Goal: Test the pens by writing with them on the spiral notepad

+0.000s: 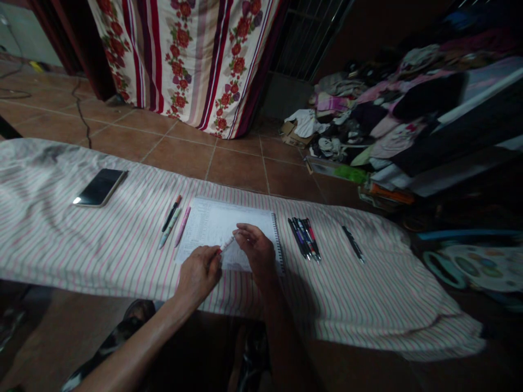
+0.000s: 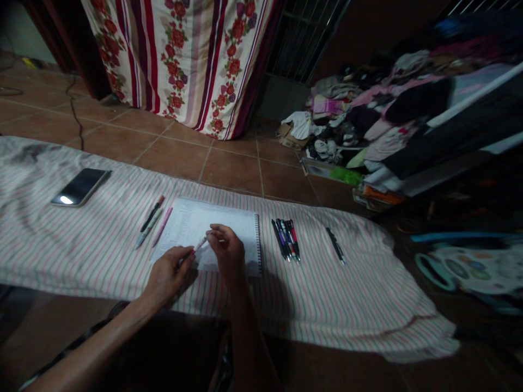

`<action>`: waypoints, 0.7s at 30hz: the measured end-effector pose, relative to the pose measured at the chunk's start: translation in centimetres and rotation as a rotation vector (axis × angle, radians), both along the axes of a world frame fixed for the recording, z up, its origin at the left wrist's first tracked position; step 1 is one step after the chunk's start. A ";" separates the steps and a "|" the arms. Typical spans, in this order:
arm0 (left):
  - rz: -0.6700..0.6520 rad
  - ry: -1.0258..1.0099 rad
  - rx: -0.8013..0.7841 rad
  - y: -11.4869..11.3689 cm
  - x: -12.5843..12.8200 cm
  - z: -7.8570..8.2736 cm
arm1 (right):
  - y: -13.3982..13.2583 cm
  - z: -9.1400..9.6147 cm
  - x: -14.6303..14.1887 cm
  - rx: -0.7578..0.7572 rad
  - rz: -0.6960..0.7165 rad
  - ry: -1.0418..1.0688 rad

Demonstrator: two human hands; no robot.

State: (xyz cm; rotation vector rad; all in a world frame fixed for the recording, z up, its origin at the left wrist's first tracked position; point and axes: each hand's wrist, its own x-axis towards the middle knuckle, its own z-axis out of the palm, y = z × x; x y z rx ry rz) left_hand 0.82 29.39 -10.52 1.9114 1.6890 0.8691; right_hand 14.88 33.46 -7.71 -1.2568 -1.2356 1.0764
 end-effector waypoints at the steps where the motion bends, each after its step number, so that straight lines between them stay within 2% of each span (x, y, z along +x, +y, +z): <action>1: 0.001 -0.005 0.001 0.0 0.0 0.0 | 0.0 0.0 0.0 0.000 0.003 0.005; 7: 0.008 -0.029 0.023 0.0 -0.1 -0.4 | -0.1 0.0 -0.3 -0.043 0.006 0.036; 21: 0.016 -0.064 0.045 0.1 0.0 0.0 | -0.2 0.1 -0.6 -0.021 -0.030 0.053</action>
